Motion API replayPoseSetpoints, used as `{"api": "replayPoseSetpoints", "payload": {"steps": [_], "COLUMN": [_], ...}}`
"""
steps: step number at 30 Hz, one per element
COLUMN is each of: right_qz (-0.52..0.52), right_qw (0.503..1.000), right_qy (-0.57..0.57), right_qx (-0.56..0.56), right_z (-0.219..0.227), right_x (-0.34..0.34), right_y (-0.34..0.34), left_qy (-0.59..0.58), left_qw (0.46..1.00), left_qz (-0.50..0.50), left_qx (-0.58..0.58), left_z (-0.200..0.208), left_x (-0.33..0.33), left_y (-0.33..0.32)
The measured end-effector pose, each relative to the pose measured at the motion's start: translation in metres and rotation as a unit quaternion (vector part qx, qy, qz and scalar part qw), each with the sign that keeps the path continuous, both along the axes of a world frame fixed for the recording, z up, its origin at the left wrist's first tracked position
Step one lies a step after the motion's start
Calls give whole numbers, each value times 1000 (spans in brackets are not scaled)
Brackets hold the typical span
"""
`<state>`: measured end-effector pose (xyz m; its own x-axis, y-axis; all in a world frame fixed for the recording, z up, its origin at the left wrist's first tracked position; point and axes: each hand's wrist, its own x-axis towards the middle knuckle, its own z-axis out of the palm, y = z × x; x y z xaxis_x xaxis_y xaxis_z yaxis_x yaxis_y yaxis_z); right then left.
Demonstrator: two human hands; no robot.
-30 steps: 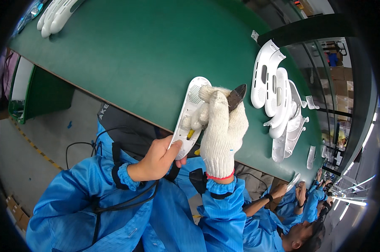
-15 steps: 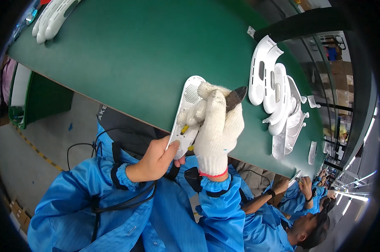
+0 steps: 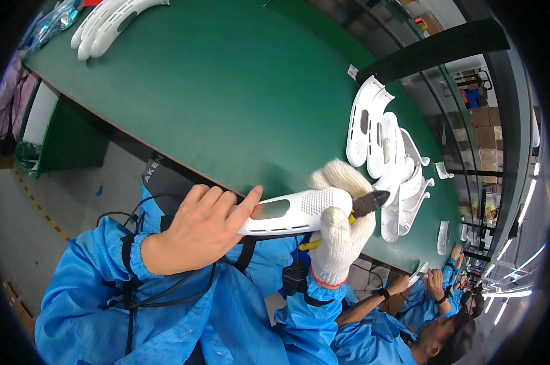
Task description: Trimming flashing and assembling white plastic shells on a production line.
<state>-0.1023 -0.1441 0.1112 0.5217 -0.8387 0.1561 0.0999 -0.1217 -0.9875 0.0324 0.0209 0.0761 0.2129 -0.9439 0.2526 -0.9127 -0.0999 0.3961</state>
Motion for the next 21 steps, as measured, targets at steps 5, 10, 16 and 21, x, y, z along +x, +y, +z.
{"api": "replayPoseSetpoints", "payload": {"steps": [5, 10, 16, 21], "right_qz": [-23, -17, 20, 6], "right_qw": [994, 989, 998, 979], "right_qy": [-100, -144, -58, -117], "right_qx": [28, 33, 31, 164], "right_z": [-14, -15, 7, 10], "right_x": [-3, 2, 33, 74], "right_y": [4, 6, -15, -69], "left_qy": [-57, -44, -73, 23], "left_qw": [998, 998, 994, 998], "left_qz": [-8, -44, -75, -38], "left_qx": [-34, -25, 12, -42], "left_z": [10, 23, 24, 22], "left_x": [4, 10, 34, 104], "left_y": [-4, -15, -29, -54]}}
